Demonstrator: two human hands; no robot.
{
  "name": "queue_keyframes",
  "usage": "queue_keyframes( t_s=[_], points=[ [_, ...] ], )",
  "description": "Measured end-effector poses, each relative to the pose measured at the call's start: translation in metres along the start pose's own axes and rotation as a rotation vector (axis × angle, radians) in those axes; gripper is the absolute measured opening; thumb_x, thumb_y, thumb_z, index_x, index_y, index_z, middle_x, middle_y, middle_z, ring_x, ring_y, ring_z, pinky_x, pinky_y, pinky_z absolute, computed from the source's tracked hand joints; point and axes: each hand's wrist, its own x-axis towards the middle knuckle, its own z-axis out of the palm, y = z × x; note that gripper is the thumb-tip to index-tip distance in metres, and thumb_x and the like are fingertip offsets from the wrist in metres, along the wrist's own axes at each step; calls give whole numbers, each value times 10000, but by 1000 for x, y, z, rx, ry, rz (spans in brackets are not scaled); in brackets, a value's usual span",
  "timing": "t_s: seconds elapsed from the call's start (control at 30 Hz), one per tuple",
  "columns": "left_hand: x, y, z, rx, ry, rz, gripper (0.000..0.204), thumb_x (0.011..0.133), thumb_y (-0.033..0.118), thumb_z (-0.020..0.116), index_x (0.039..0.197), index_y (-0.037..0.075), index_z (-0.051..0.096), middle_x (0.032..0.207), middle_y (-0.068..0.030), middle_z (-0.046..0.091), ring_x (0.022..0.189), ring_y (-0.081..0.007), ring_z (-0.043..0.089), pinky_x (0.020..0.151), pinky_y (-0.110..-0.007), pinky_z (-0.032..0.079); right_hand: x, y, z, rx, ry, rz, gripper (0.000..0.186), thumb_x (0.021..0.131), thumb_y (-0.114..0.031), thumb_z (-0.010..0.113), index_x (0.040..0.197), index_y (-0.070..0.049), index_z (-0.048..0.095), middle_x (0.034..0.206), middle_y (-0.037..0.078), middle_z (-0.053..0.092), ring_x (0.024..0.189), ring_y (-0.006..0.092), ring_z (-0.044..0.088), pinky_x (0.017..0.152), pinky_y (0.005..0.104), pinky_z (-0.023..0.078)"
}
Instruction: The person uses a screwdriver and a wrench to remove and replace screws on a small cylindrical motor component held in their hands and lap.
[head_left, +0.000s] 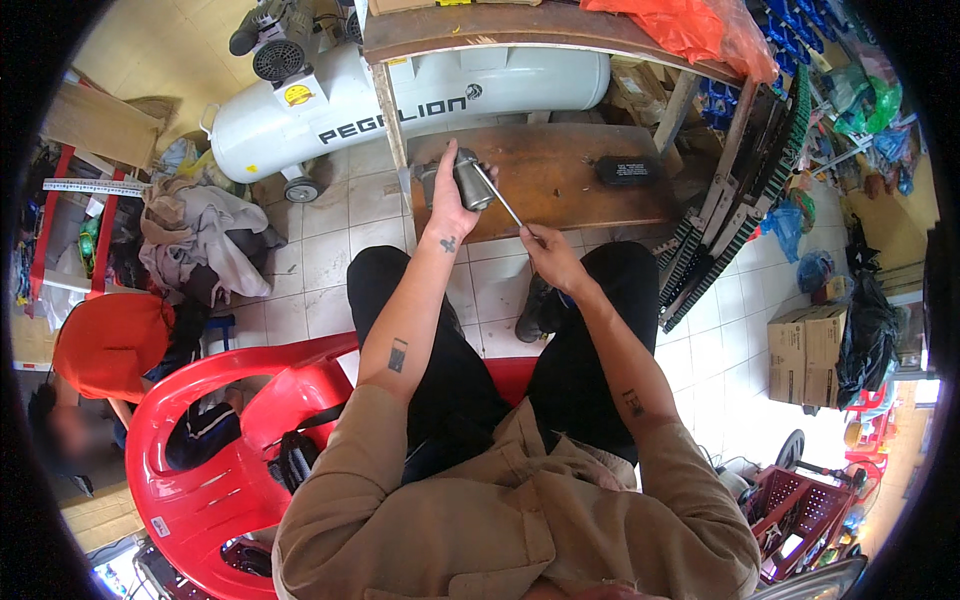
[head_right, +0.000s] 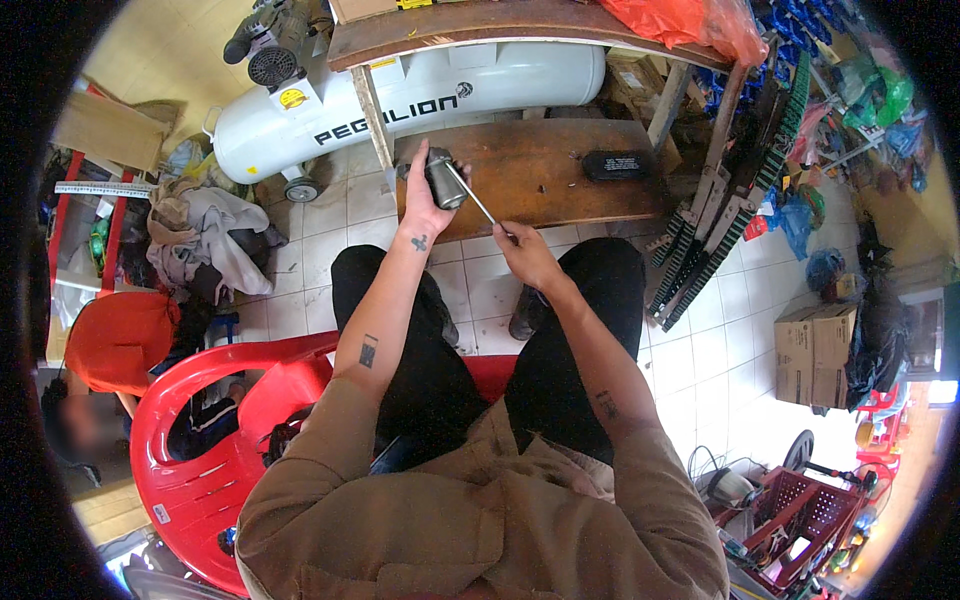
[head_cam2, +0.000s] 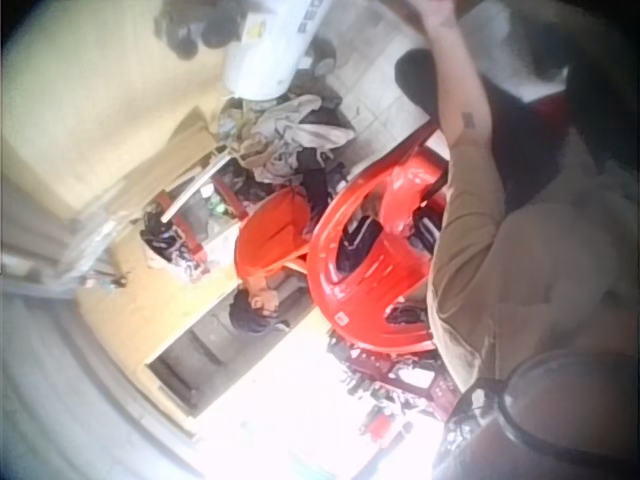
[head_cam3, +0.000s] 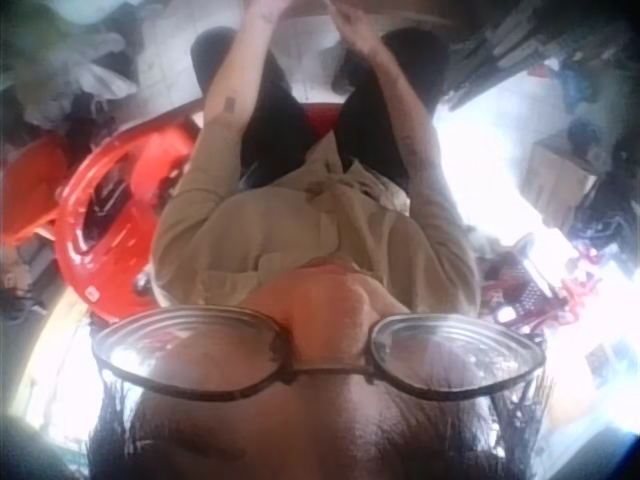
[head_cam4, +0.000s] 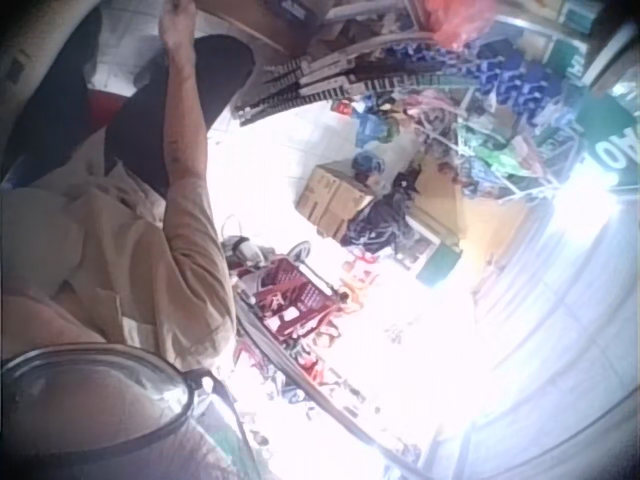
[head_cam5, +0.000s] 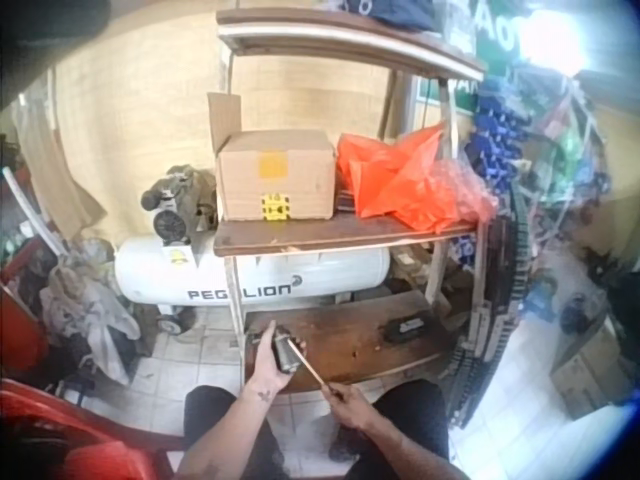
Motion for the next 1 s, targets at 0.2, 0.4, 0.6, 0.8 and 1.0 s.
queue_keyframes(
  t_s=[0.2,0.4,0.6,0.8,1.0],
  points=[
    [-8,-4,10,32,36,3,453,846,524,678,860,86,562,752,-94,599,736,-267,641,643,-361,534,2,3,-3,-1,20,-26,427,993,-370,501,990,46,597,704,164,556,659,213,460,650,374,429],
    [-6,-3,6,-41,-30,0,437,867,523,654,855,96,564,723,-70,588,669,-230,609,609,-351,524,1,-3,-2,-19,23,-24,438,994,-375,500,1014,50,603,716,171,569,670,203,471,668,374,439],
    [-3,-3,4,-42,-17,-6,435,873,522,646,834,97,560,717,-75,585,656,-225,603,599,-342,522,-2,-12,-3,-38,34,-29,451,995,-381,499,1045,54,605,737,173,588,685,200,486,684,367,449],
    [-4,-3,5,-50,-19,-27,442,868,524,652,835,92,567,714,-80,587,647,-225,599,599,-342,522,-2,-11,-5,-32,15,-24,466,994,-398,499,1026,54,606,717,157,575,678,191,479,672,359,446],
    [-4,-4,5,-49,-1,-46,444,851,527,671,836,94,570,713,-78,583,637,-230,595,595,-345,526,-2,-11,-3,-25,26,-24,469,996,-404,492,1003,51,604,680,133,546,643,178,455,627,353,429]
  ],
)
